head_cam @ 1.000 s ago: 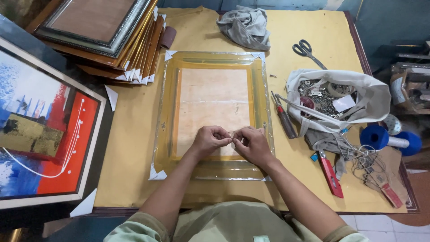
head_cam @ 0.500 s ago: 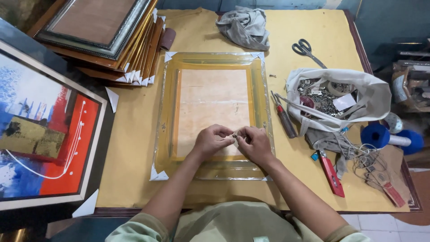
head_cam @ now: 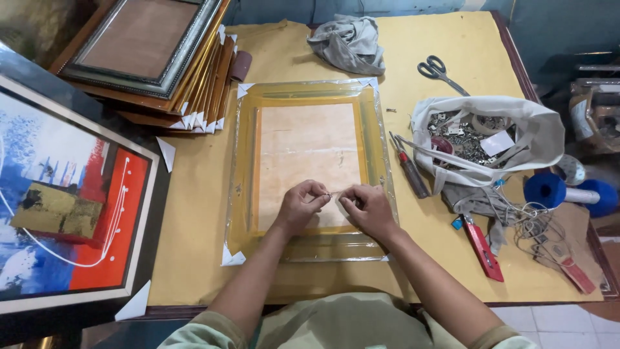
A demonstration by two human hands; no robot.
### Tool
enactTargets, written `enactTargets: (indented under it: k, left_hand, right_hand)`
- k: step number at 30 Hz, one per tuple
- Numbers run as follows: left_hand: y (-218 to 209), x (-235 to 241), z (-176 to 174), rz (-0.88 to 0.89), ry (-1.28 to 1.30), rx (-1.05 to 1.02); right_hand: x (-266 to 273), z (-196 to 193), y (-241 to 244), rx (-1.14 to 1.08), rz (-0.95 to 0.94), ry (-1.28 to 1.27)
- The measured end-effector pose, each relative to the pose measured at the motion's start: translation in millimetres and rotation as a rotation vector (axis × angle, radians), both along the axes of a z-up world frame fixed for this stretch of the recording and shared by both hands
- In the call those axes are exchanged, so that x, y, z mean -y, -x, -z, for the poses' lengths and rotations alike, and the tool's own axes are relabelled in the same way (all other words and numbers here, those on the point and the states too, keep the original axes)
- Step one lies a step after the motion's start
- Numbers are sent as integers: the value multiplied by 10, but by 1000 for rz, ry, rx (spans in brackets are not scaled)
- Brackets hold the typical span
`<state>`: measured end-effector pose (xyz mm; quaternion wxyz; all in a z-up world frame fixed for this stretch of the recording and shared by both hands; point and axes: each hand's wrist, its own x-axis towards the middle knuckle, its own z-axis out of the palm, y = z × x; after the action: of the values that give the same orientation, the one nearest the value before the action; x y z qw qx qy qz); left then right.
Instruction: The person is finishing the assembly of a picture frame by inserting and securing metal clips into the back of the frame to hold the artwork and backing in place.
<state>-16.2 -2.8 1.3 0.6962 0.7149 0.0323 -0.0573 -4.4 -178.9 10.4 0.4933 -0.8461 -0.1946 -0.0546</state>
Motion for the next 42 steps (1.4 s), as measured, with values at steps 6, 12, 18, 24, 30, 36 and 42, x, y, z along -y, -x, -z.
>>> enactTargets:
  k: [6, 12, 18, 24, 30, 36, 42]
  left_hand:
    - [14, 35, 35, -41, -16, 18]
    - [58, 150, 39, -131, -452, 145]
    - [60, 223, 65, -192, -661, 137]
    - [71, 349, 8, -280, -802, 325]
    - [51, 365, 291, -563, -917, 225]
    - [53, 382, 443, -574, -1217, 330]
    - [14, 488, 282, -585, -1179, 161]
  right_hand:
    - [15, -86, 19, -190, 71, -227]
    - [293, -60, -251, -541, 242, -1037]
    - [1355, -638, -527, -596, 199, -816]
    - [2187, -1009, -774, -551, 392, -369]
    - [2596, -911, -1122, -461, 529, 24]
    - [2559, -772, -1526, -411, 388, 273]
    - [2437, -456, -1812, -486, 65, 608]
